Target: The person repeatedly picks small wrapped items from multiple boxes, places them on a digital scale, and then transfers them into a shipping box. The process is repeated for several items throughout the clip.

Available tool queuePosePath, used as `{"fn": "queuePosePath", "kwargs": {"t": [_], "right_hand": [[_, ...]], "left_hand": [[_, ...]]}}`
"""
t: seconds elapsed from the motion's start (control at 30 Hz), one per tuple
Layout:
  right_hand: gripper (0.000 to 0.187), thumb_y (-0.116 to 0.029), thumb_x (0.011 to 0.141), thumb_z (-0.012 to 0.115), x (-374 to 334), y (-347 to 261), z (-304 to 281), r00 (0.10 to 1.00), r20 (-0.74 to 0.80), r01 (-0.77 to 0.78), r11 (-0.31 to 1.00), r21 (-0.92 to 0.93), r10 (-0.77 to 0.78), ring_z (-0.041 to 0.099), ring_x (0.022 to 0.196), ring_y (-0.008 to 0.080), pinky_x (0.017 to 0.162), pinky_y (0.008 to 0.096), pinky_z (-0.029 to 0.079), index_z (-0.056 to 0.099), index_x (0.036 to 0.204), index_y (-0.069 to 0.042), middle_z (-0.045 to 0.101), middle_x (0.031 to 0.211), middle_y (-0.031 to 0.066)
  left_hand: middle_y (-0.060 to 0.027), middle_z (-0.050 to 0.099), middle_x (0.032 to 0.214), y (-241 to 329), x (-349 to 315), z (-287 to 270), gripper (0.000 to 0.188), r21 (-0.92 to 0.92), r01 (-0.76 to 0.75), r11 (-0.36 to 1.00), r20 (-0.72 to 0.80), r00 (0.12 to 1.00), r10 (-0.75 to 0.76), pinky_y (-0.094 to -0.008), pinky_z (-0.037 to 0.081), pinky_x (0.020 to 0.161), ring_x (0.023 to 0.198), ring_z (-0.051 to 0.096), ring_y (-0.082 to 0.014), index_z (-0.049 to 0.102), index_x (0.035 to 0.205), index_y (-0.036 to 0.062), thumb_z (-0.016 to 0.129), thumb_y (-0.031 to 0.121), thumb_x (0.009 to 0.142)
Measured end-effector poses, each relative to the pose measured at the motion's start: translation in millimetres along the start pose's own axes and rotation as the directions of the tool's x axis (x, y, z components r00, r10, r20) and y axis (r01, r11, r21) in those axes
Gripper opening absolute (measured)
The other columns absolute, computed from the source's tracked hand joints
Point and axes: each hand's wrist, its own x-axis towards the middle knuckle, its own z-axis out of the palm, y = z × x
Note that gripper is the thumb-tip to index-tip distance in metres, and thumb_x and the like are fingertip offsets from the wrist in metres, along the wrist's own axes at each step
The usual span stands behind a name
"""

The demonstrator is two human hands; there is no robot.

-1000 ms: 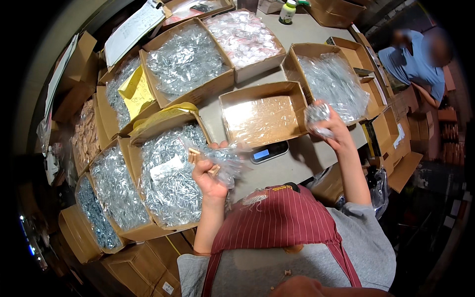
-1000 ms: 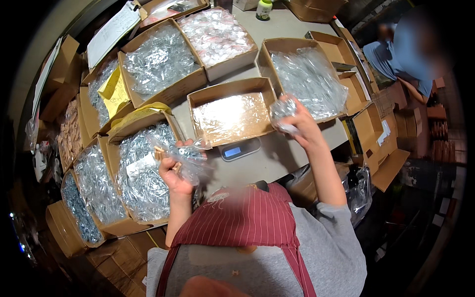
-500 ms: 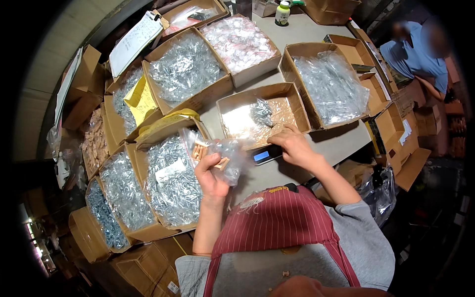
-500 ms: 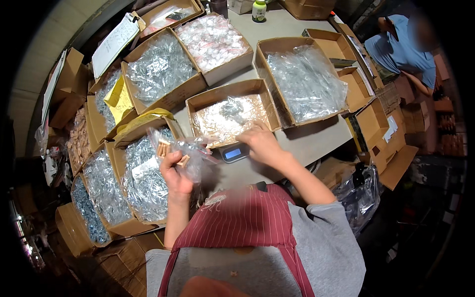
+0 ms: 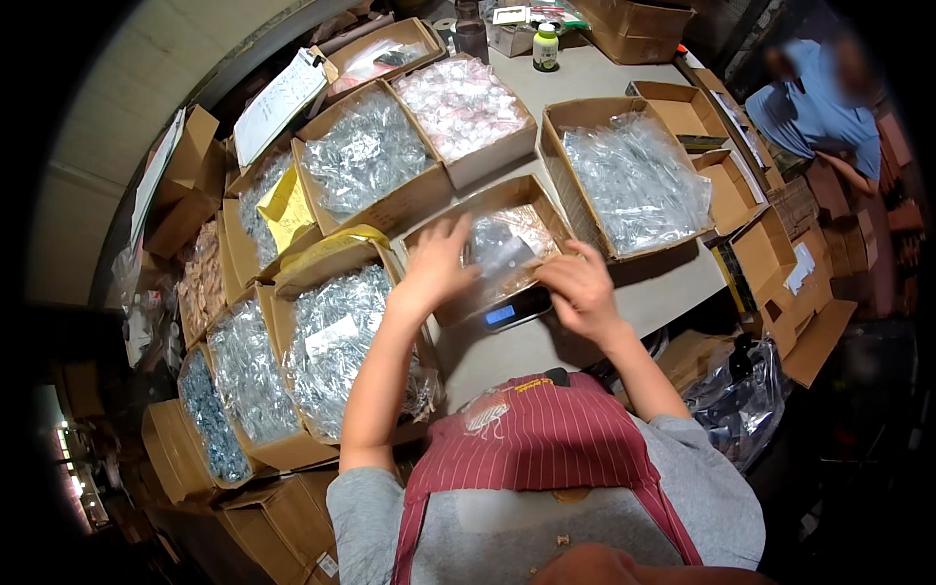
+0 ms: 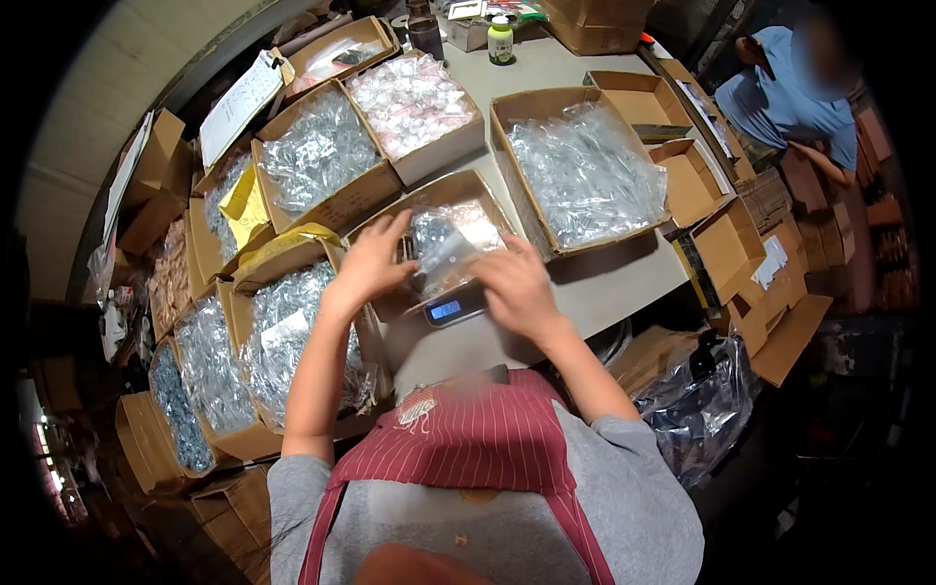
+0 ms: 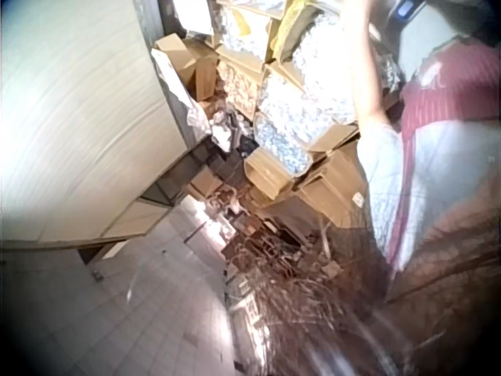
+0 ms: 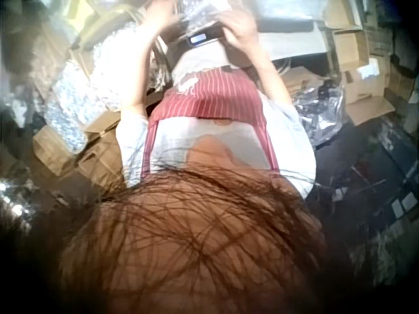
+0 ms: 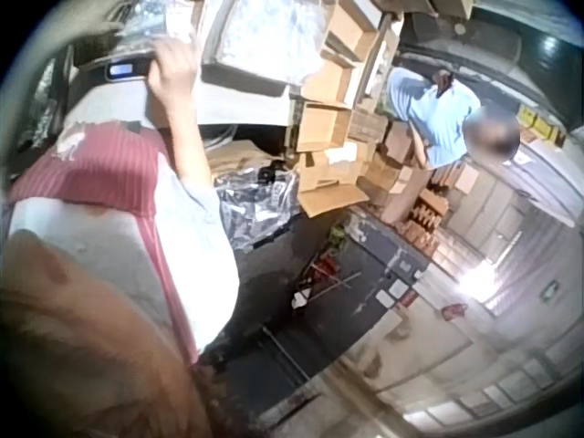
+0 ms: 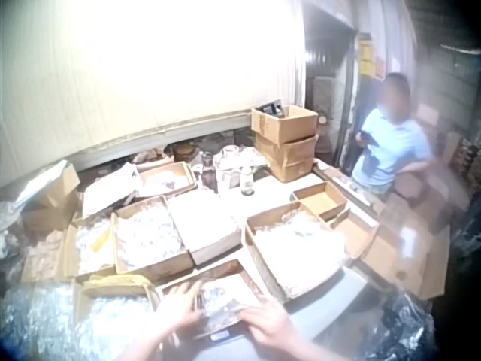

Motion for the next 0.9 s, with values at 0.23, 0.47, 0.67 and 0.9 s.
{"fn": "queuePosePath", "kwargs": {"t": [0.23,0.47,0.67,0.9], "right_hand": [[0.014,0.003,0.082,0.064,-39,21,-65,0.888,-0.304,-0.354,0.935,0.025,0.344,0.065,0.089,0.0245,0.089,0.0356,0.047,0.072,0.093,-0.002,0.071,0.09,0.009],[0.011,0.001,0.087,0.064,-71,28,-68,0.817,-0.288,-0.494,0.864,0.098,0.5,0.065,0.09,0.0198,0.084,0.0305,0.049,0.072,0.095,0.0,0.072,0.092,0.008],[0.012,0.0,0.086,0.066,-80,27,-58,0.825,-0.262,-0.513,0.858,0.027,0.501,0.066,0.086,0.0218,0.081,0.0321,0.05,0.072,0.095,-0.002,0.072,0.09,0.0083],[0.014,0.0,0.086,0.066,-82,30,-56,0.837,-0.235,-0.512,0.859,-0.015,0.495,0.068,0.086,0.0178,0.08,0.0298,0.052,0.073,0.099,-0.001,0.074,0.09,0.0079]], "left_hand": [[-0.0147,0.067,0.118,-10,-72,-39,0.035,-0.3,0.088,0.95,-0.435,0.874,-0.218,-0.0359,0.047,0.097,0.111,0.063,-0.0289,0.064,0.12,0.0044,0.066,0.014,0.087],[-0.0091,0.07,0.112,-33,-167,-18,0.025,-0.502,0.26,0.825,-0.423,0.759,-0.496,-0.0319,0.047,0.094,0.106,0.064,-0.0185,0.068,0.115,0.0022,0.061,0.007,0.091],[-0.0091,0.07,0.11,-32,-201,-4,0.022,-0.515,0.301,0.802,-0.44,0.71,-0.549,-0.0321,0.049,0.091,0.104,0.064,-0.0189,0.069,0.112,0.002,0.059,0.005,0.092],[-0.01,0.071,0.109,-28,-208,-3,0.021,-0.471,0.311,0.826,-0.447,0.723,-0.527,-0.0322,0.049,0.09,0.104,0.065,-0.0199,0.069,0.111,0.0024,0.059,0.005,0.092]]}}
